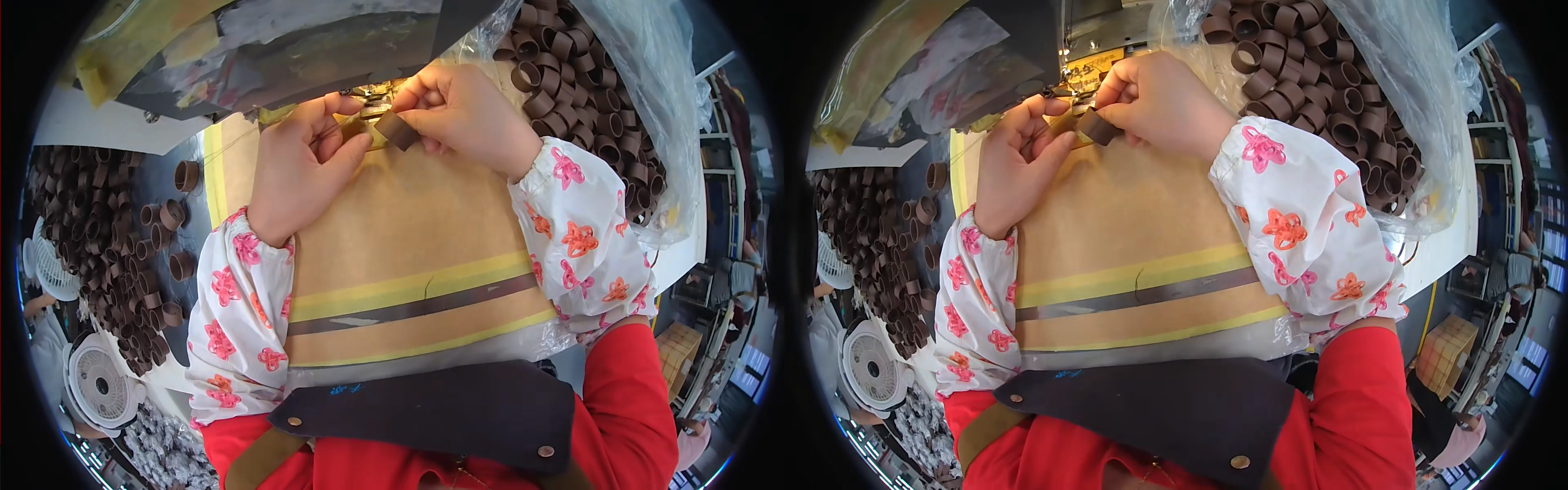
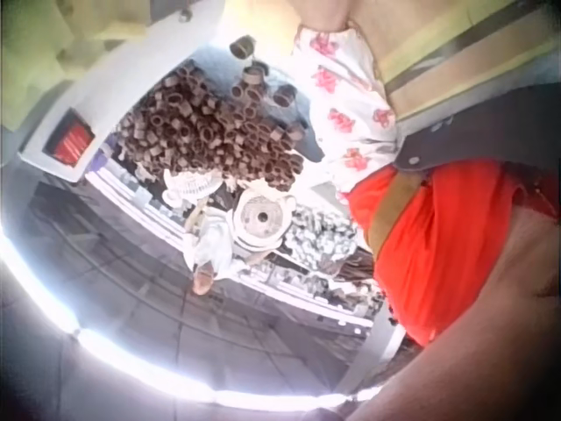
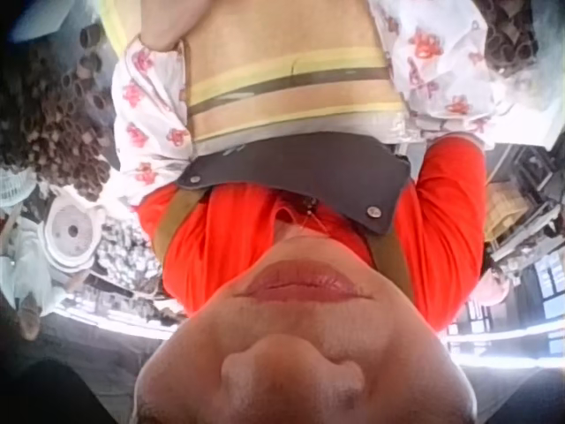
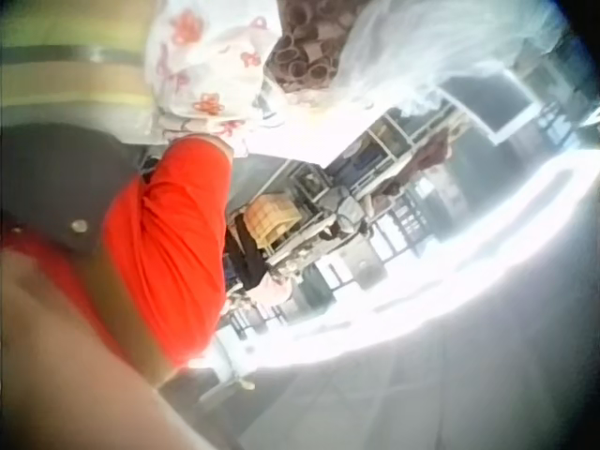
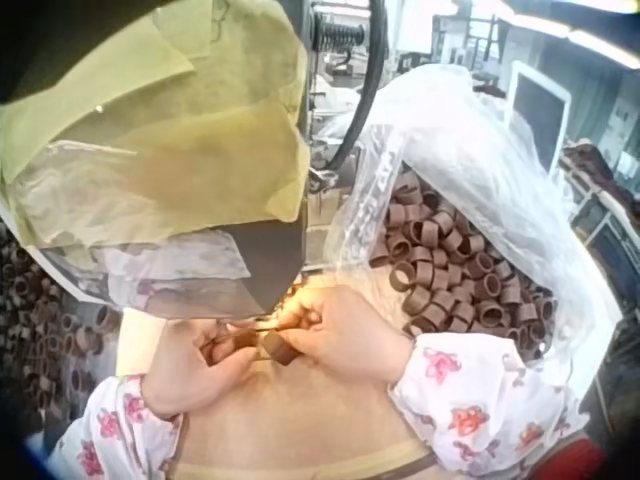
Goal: Sewing small leather rings or loops using an industrial sewing machine.
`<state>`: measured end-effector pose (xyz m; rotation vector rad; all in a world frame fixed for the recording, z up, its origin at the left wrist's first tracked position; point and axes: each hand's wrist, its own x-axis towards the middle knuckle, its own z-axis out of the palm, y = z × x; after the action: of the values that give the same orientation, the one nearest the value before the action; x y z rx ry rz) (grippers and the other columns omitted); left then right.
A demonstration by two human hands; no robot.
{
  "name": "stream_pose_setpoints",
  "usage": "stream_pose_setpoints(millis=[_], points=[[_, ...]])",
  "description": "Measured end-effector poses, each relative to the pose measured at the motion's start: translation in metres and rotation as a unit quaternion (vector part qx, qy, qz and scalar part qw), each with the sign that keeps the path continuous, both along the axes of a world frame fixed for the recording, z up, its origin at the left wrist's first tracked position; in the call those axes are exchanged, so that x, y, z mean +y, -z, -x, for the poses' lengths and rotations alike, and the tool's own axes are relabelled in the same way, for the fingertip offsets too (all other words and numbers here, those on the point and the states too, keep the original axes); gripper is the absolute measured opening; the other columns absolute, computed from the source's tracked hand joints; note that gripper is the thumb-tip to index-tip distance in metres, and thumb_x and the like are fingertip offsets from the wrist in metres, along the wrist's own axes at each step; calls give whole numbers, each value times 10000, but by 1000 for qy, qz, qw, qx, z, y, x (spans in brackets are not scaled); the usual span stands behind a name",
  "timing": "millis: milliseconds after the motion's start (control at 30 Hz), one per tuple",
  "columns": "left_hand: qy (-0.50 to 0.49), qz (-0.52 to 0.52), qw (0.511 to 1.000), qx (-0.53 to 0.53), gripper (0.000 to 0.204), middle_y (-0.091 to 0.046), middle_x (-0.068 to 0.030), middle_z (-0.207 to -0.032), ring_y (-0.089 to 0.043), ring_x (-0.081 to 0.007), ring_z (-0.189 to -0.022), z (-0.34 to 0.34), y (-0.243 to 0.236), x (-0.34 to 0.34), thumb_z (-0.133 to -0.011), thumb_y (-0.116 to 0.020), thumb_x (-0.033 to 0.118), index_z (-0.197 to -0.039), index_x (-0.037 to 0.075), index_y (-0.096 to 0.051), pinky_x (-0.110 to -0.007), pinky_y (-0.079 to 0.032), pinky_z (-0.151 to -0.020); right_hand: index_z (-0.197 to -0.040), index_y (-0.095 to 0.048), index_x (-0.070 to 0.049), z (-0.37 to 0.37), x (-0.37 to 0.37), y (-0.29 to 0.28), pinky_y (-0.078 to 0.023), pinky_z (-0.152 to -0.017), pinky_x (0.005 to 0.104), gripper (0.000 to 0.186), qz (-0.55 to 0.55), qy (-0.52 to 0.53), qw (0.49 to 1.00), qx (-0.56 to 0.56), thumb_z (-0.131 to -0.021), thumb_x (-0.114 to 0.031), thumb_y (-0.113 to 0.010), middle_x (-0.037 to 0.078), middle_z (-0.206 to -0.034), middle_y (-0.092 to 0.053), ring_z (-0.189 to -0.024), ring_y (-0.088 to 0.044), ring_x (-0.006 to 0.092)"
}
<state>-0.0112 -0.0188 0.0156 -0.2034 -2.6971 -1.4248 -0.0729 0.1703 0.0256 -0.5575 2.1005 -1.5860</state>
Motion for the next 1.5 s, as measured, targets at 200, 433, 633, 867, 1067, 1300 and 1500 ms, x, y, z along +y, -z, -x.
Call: stream_pose_setpoints(millis=[200,433,633,867,1067,1300,1500], points=[[15,32,994,100,164,-464,-51,-507,-458,-124,-429,-3,1,5,-705,-666,76,-854,40,-608,-241,-374,-454,-781,-574,32,-3,-9,0,-455,-457,238,117,-1,2,1000,5,-745,-73,-610,74,-641,-592,-499,-565,114],[-57,79,991,94,120,-545,-72,-543,-535,-170,-458,-2,3,9,-739,-648,136,-805,40,-618,-281,-401,-451,-908,-566,-6,-31,-10,9,-437,-511,205,219,-41,35,953,298,-724,-62,-671,24,-699,-564,-568,-512,69],[-47,41,998,33,175,-550,-55,-539,-523,-141,-462,-4,-2,8,-738,-675,167,-843,32,-642,-254,-392,-469,-819,-560,-23,-20,-4,14,-467,-565,337,159,-9,27,955,297,-688,-56,-644,102,-703,-571,-621,-580,263],[-65,70,995,39,236,-612,-86,-603,-573,-120,-511,2,-2,11,-733,-688,171,-882,-7,-645,-243,-417,-496,-795,-574,-14,-14,-6,19,-453,-601,373,75,-51,17,916,398,-722,-14,-591,129,-728,-564,-687,-551,310],[-112,-16,993,23,218,-640,-95,-632,-600,-118,-543,10,8,14,-735,-678,158,-852,-25,-655,-237,-447,-521,-757,-579,4,-5,-10,13,-439,-635,393,50,-57,32,921,384,-723,-30,-593,152,-731,-559,-705,-545,331],[-118,0,993,-8,245,-583,-54,-546,-523,-99,-472,11,8,12,-729,-688,197,-842,-18,-660,-237,-402,-477,-746,-574,7,-5,-13,11,-433,-617,396,66,-80,29,918,386,-713,-44,-599,158,-717,-551,-695,-542,329],[-108,27,994,-11,229,-520,-22,-485,-451,-76,-425,13,7,11,-742,-673,205,-821,-9,-650,-246,-348,-435,-708,-553,-13,-7,-13,13,-435,-609,396,66,-111,51,911,394,-717,-66,-591,119,-719,-554,-695,-551,307]])
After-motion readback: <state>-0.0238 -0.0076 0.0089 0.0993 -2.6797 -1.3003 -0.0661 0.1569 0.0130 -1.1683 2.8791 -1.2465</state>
